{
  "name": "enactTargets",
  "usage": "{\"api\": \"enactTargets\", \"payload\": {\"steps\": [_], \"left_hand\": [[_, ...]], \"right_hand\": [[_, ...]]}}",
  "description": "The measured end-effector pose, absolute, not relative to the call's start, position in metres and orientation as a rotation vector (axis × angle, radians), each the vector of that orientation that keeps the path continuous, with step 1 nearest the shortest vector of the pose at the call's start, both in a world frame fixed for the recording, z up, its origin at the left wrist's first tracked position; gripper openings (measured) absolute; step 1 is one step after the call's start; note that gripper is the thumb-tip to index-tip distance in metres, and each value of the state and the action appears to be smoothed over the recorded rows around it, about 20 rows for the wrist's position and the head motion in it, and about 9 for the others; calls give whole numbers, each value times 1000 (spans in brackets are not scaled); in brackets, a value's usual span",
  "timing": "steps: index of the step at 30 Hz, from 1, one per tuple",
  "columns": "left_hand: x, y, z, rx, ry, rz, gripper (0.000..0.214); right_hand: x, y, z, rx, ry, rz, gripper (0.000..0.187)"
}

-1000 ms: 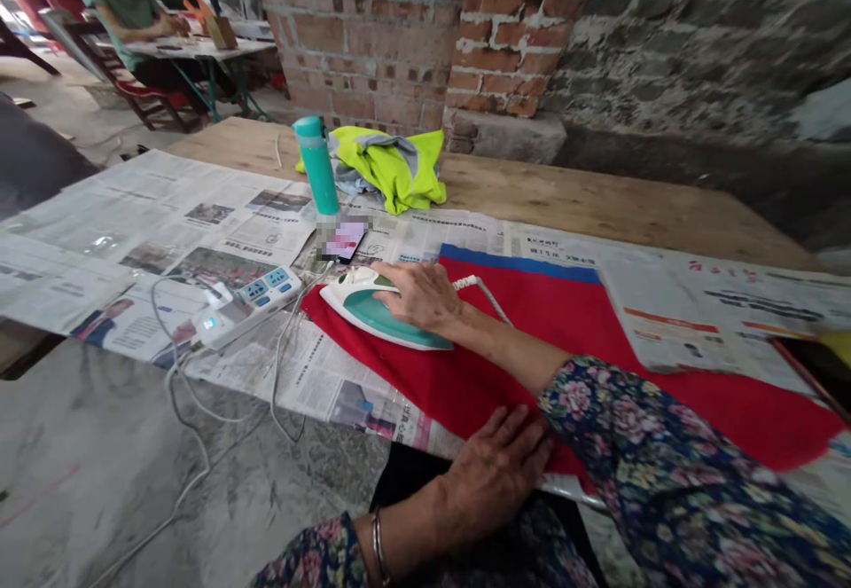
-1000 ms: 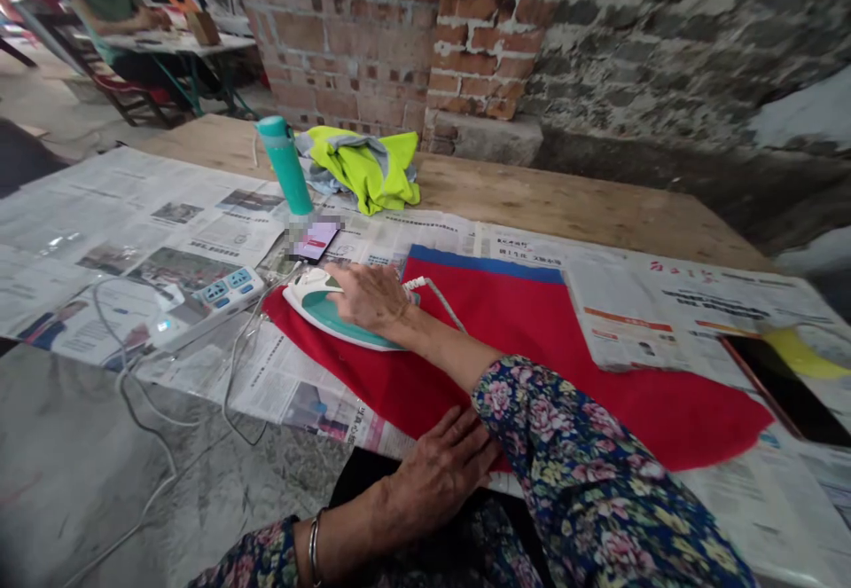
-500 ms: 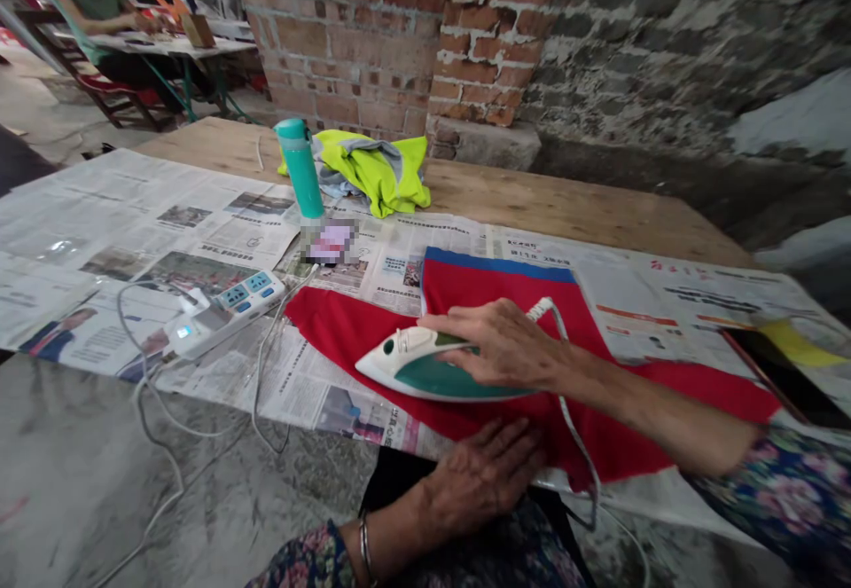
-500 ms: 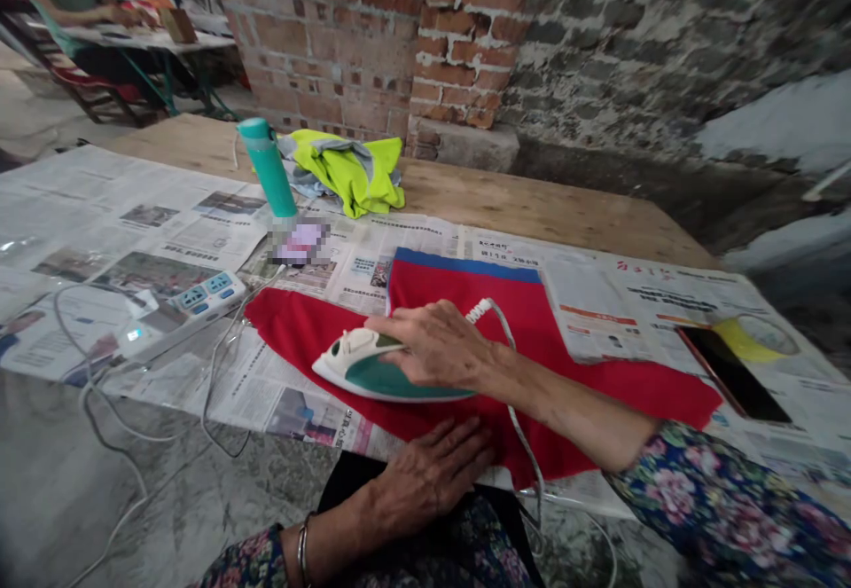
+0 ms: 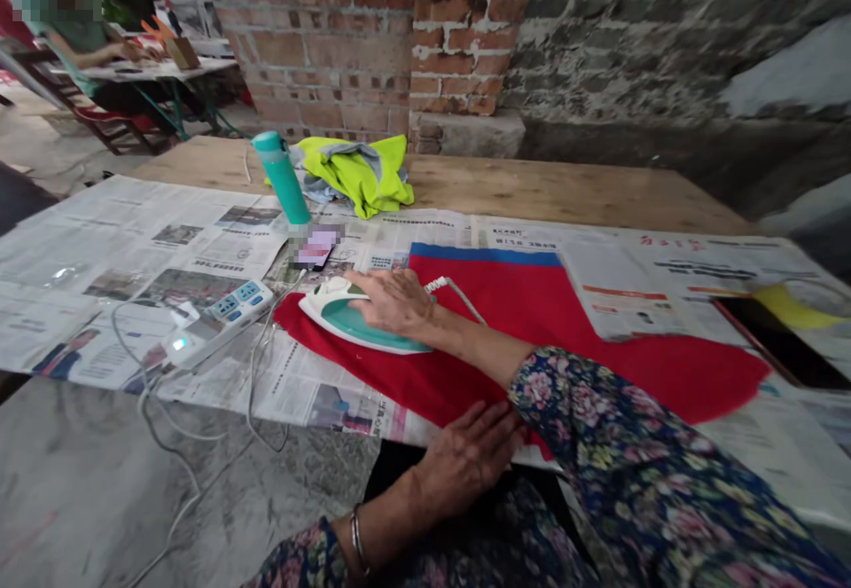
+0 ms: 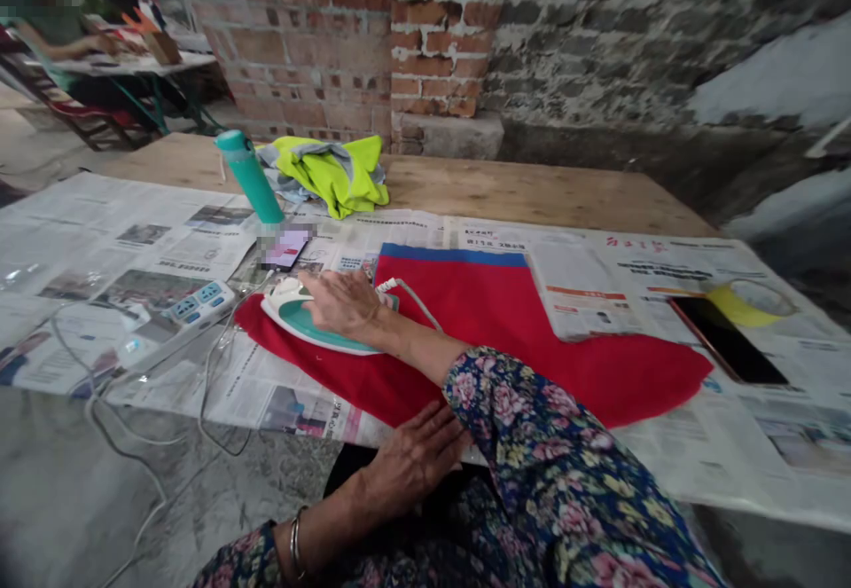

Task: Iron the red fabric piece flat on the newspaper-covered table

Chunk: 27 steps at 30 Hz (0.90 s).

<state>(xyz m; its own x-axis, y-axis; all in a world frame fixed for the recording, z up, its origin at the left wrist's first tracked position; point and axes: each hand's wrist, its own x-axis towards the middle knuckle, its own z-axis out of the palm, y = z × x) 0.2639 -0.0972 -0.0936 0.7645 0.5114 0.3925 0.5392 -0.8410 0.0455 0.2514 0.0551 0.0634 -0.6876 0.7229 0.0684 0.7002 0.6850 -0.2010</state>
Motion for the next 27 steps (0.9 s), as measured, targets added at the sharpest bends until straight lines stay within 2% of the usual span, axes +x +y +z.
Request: {"api": "enactTargets", "payload": {"steps": [6, 11, 22, 27], "left_hand": [[261, -95, -102, -2926, -858, -622, 50], [258, -96, -109, -2942, -846, -669, 54], [254, -93, -101, -2913, -836, -694, 49], [254, -86, -100, -2868, -793, -796, 47]], "right_hand": [[295, 48, 85, -1275, -2732, 240, 50], [342, 46, 80, -1379, -2742, 277, 49], [394, 170, 73, -1843, -2301, 109, 50], [457, 175, 84, -2040, -2161, 12, 53]]}}
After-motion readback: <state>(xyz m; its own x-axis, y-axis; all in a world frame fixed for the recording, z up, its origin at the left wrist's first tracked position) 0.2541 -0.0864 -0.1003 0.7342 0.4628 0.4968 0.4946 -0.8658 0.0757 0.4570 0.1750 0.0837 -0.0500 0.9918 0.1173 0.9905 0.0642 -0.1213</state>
